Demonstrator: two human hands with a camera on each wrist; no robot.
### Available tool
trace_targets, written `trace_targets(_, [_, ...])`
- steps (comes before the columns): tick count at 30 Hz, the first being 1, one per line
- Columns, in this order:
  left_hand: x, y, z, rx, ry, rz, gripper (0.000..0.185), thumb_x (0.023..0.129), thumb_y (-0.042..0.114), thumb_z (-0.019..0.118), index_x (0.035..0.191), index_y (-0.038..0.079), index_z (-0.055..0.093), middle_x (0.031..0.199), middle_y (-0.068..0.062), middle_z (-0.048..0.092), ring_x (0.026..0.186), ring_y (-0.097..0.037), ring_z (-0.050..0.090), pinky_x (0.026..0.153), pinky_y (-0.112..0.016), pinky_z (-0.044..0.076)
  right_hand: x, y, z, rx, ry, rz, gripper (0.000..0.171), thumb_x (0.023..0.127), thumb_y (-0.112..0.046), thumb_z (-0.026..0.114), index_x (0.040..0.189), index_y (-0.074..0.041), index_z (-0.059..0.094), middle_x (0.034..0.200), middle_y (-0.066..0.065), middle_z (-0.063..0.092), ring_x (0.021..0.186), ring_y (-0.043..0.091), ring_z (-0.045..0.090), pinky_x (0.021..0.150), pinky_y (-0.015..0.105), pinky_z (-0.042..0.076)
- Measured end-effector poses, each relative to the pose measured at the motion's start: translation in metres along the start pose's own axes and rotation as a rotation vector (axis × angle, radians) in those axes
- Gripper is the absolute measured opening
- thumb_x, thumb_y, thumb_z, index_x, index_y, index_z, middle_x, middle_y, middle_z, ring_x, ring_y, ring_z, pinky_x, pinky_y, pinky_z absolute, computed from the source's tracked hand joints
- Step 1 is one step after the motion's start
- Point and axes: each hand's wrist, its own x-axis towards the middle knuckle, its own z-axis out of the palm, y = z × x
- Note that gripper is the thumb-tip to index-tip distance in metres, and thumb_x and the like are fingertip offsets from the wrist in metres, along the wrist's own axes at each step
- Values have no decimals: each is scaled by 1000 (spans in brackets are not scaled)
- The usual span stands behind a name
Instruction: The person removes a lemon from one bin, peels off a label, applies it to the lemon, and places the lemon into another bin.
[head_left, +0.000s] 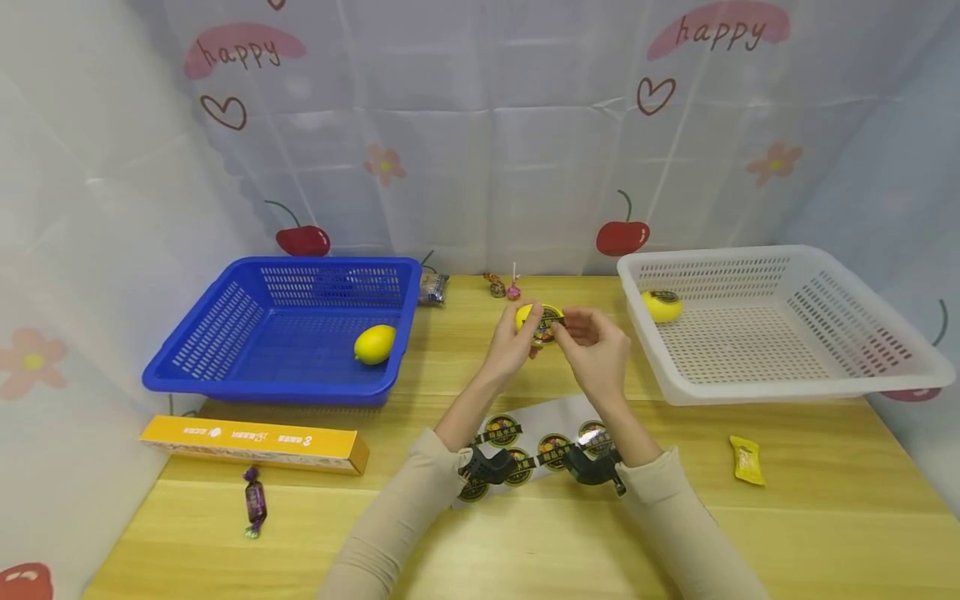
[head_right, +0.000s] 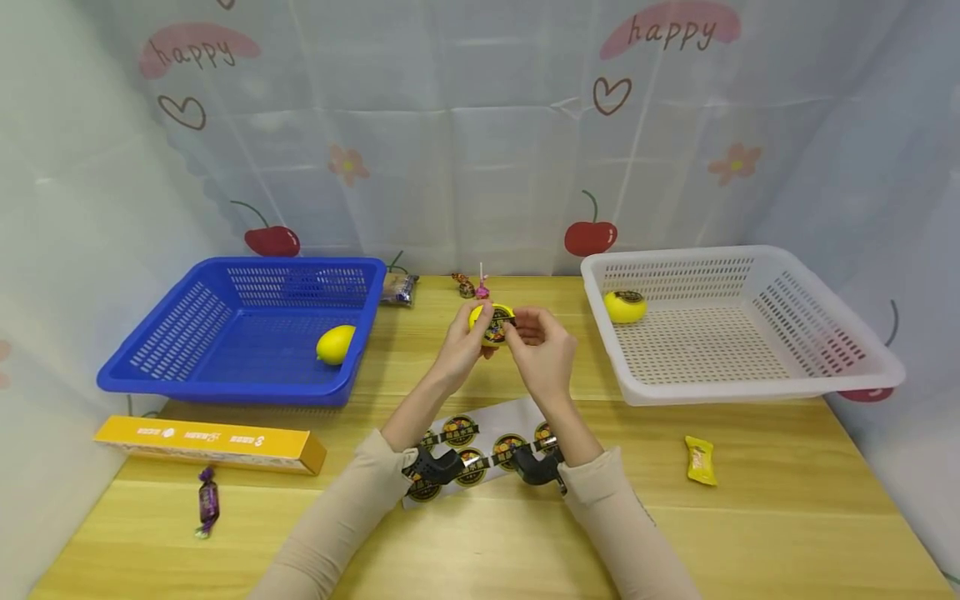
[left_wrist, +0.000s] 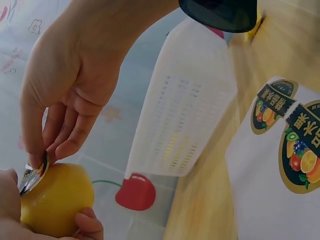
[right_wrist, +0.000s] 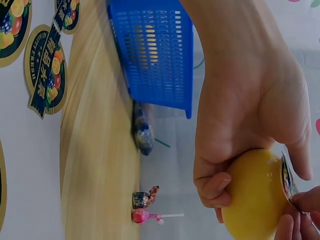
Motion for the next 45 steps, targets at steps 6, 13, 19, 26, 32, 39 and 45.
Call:
trace_targets(6, [-4, 2, 5, 89, 73, 66, 43, 100, 33, 43, 129, 1, 42, 92, -9, 52, 63, -13, 48, 55, -18, 42, -1, 2, -1, 9, 6, 7, 17, 76, 12, 69, 90, 18, 63, 83, 30, 65, 69, 7, 60, 63, 11, 50])
trace_targets(13, [-3, -10, 9, 297, 245, 342, 41, 102, 33, 36, 120, 0, 52, 61, -2, 48, 39, -2, 26, 37, -19, 28, 1, 33, 3, -72, 50, -212, 13, 78, 0, 73, 87, 8, 68, 77, 19, 69, 62, 22, 65, 57, 18, 52])
trace_targets(19, [-4, -12, 10, 360, 306, 540, 52, 102, 40, 28, 113, -4, 55, 53, 0, 39, 41, 0, 28, 36, -18, 28, 2, 35, 5, -266, 80, -359, 19, 81, -11, 71, 86, 7, 69, 76, 19, 61, 54, 26, 59, 44, 36, 50])
trace_targets(26, [-7, -7, 12, 385, 322, 610, 58, 103, 40, 21, 109, -5, 57, 50, -3, 38, 41, 2, 25, 35, -18, 26, 1, 36, 11, -365, -50, -211, 44, 98, -33, 44, 100, 5, 67, 76, 18, 63, 55, 27, 57, 49, 38, 47])
trace_targets(32, [-6, -6, 13, 412, 350, 627, 61, 103, 41, 20, 106, -5, 59, 50, -4, 41, 43, 1, 27, 37, -17, 26, 2, 31, 13, -346, -107, -111, 81, 97, -59, 19, 104, 6, 66, 76, 21, 67, 55, 30, 58, 51, 43, 47])
trace_targets(39, [-8, -5, 15, 440, 334, 618, 43, 104, 20, 23, 102, -5, 58, 49, -5, 42, 42, 1, 27, 36, -16, 25, 3, 27, 16, -330, -186, 72, 88, 92, -67, 22, 118, 8, 59, 102, 30, 65, 84, 42, 64, 68, 49, 53])
trace_targets(45, [-9, -3, 18, 439, 341, 582, 35, 101, 9, 26, 99, -6, 58, 51, -8, 47, 42, 0, 35, 36, -15, 29, 3, 30, 18, -296, -179, 107, 81, 93, -64, 30, 115, 8, 59, 93, 26, 66, 75, 37, 64, 60, 43, 52])
